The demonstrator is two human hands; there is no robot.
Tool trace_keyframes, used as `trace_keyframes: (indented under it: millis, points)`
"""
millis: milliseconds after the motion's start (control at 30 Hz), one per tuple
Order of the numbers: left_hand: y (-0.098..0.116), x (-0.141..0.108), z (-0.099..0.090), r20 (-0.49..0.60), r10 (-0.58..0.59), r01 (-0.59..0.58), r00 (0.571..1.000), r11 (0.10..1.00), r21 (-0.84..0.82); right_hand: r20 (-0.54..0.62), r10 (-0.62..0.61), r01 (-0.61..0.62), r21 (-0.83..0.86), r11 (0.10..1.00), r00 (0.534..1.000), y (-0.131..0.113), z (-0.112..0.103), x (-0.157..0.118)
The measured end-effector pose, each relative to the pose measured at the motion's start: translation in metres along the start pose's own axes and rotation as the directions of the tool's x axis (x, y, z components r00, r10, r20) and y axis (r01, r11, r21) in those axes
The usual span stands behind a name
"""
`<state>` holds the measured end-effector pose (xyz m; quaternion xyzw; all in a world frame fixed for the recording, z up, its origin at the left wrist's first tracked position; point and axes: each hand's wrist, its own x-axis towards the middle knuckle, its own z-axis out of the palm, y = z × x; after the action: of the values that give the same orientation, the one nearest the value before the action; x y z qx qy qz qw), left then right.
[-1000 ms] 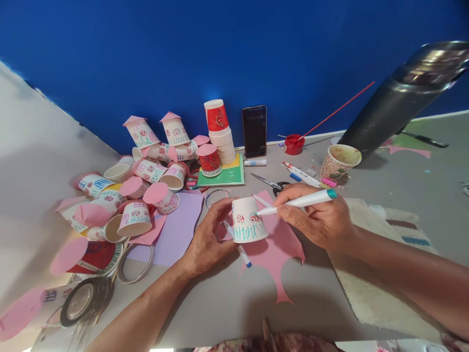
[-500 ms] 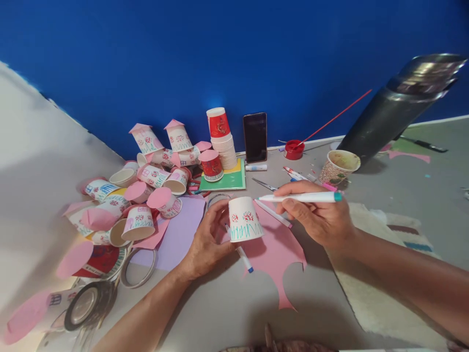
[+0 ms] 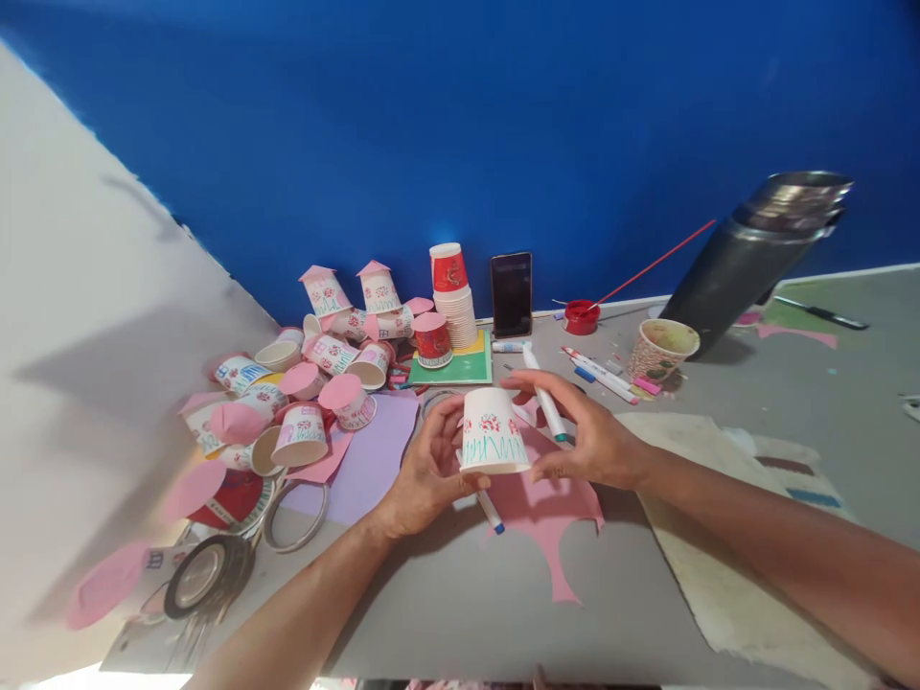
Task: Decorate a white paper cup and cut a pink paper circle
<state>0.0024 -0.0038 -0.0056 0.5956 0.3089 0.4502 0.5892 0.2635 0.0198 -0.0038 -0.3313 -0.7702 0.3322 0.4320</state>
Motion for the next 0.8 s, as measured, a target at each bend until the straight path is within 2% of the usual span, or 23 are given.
trace_keyframes:
  millis: [100, 233, 367, 433, 533, 667, 733, 800]
  points:
    - [0.002, 0.002, -0.002, 0.023, 0.009, -0.011, 1.000, 0.997, 0.072, 0.009, -0.070, 0.070, -0.041, 0.997, 0.998, 0.003, 0.004, -0.001]
    - [0.019, 0.005, -0.014, 0.052, 0.037, -0.052, 0.998, 0.946, 0.319, 0.059, -0.157, 0.168, -0.330, 0.929, 0.986, 0.002, 0.005, 0.000]
    - [0.042, 0.011, -0.014, 0.139, 0.043, -0.123, 0.989, 0.756, 0.642, 0.115, -0.197, 0.228, -0.445, 0.866, 0.974, -0.001, 0.003, 0.002]
    - [0.045, 0.017, -0.007, 0.181, 0.048, -0.165, 0.982, 0.677, 0.717, 0.112, -0.209, 0.237, -0.454, 0.859, 0.972, 0.000, 0.001, 0.003]
    - [0.041, 0.026, 0.000, 0.192, 0.083, -0.202, 0.978, 0.617, 0.761, 0.109, -0.194, 0.223, -0.444, 0.868, 0.975, 0.004, -0.003, 0.003]
    - [0.031, 0.031, -0.005, 0.130, 0.077, -0.149, 0.989, 0.638, 0.755, 0.065, -0.197, 0.207, -0.313, 0.927, 0.978, 0.008, -0.007, 0.007]
    - [0.029, 0.030, -0.012, 0.049, 0.072, -0.085, 0.996, 0.676, 0.732, -0.050, -0.203, 0.187, -0.225, 0.956, 0.978, 0.007, -0.007, 0.015]
    - [0.027, 0.030, -0.019, -0.040, 0.064, -0.022, 0.997, 0.753, 0.658, -0.222, -0.157, 0.131, -0.124, 0.984, 0.962, 0.007, -0.003, 0.027]
